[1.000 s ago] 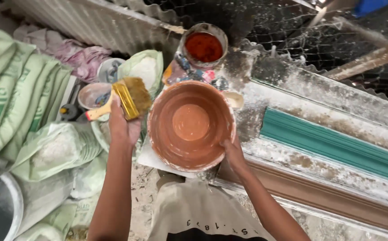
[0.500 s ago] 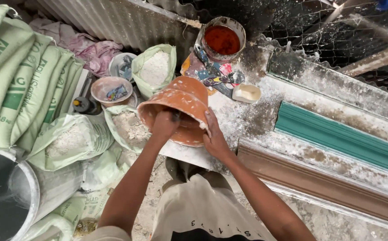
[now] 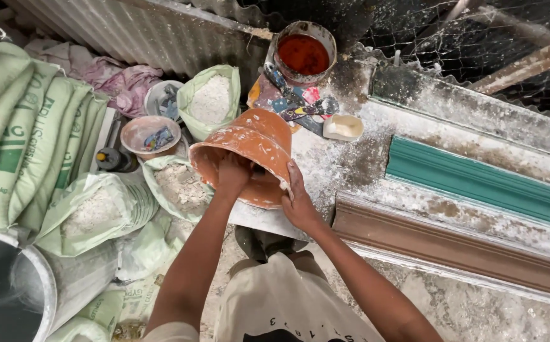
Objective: The person cleans a long, dusty metal surface using a yellow sponge, wiping away white powder. They then place a green metal strip on the surface and proceed to mix a white powder with water in a bucket using a trowel.
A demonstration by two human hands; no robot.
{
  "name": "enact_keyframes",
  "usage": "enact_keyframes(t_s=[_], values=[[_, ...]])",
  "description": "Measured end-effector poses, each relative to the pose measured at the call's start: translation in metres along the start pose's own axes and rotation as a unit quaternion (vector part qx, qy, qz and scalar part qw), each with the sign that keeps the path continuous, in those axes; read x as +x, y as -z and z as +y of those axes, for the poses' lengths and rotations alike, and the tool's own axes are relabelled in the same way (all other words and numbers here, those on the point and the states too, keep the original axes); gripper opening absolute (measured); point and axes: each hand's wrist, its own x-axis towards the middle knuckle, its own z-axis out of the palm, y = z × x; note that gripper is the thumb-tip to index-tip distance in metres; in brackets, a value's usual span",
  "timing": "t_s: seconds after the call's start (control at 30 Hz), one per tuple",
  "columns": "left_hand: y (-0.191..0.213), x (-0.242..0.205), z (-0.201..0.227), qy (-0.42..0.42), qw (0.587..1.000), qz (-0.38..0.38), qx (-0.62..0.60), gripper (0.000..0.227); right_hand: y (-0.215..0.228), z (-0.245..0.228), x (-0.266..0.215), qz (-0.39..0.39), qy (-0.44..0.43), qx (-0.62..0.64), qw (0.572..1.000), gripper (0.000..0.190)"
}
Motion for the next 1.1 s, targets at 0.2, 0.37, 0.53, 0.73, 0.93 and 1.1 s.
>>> enact_keyframes(t_s=[0.2, 0.37, 0.53, 0.73, 0.93, 1.1], values=[[-0.073, -0.018, 0.009, 0.026, 0.979, 0.017, -0.2, 0.054, -0.009, 0.009, -0.002, 0.006, 0.019, -0.007, 1.0, 0.093], [-0.03, -0.007, -0.014, 0.071, 0.955, 0.0, -0.287, 0.057, 0.001, -0.006, 0.002, 0.01, 0.033, 0.009, 0.999, 0.093], [0.018, -0.032, -0.008, -0.035, 0.973, 0.058, 0.219, 0.05, -0.007, 0.005, 0.001, 0.002, 0.014, 0.014, 1.0, 0.093], [-0.023, -0.059, -0.033, 0.019, 0.997, -0.045, 0.054, 0.02, -0.013, 0.035, -0.005, -0.018, -0.025, 0.152, 0.988, 0.094], [0.002, -0.088, 0.053, 0.145, 0.95, 0.159, -0.226, 0.017, -0.034, 0.037, -0.004, 0.021, 0.051, 0.028, 0.998, 0.097], [0.129, -0.067, 0.052, 0.08, 0.969, 0.083, -0.22, 0.022, -0.018, 0.049, -0.003, -0.025, -0.004, 0.088, 0.996, 0.092]])
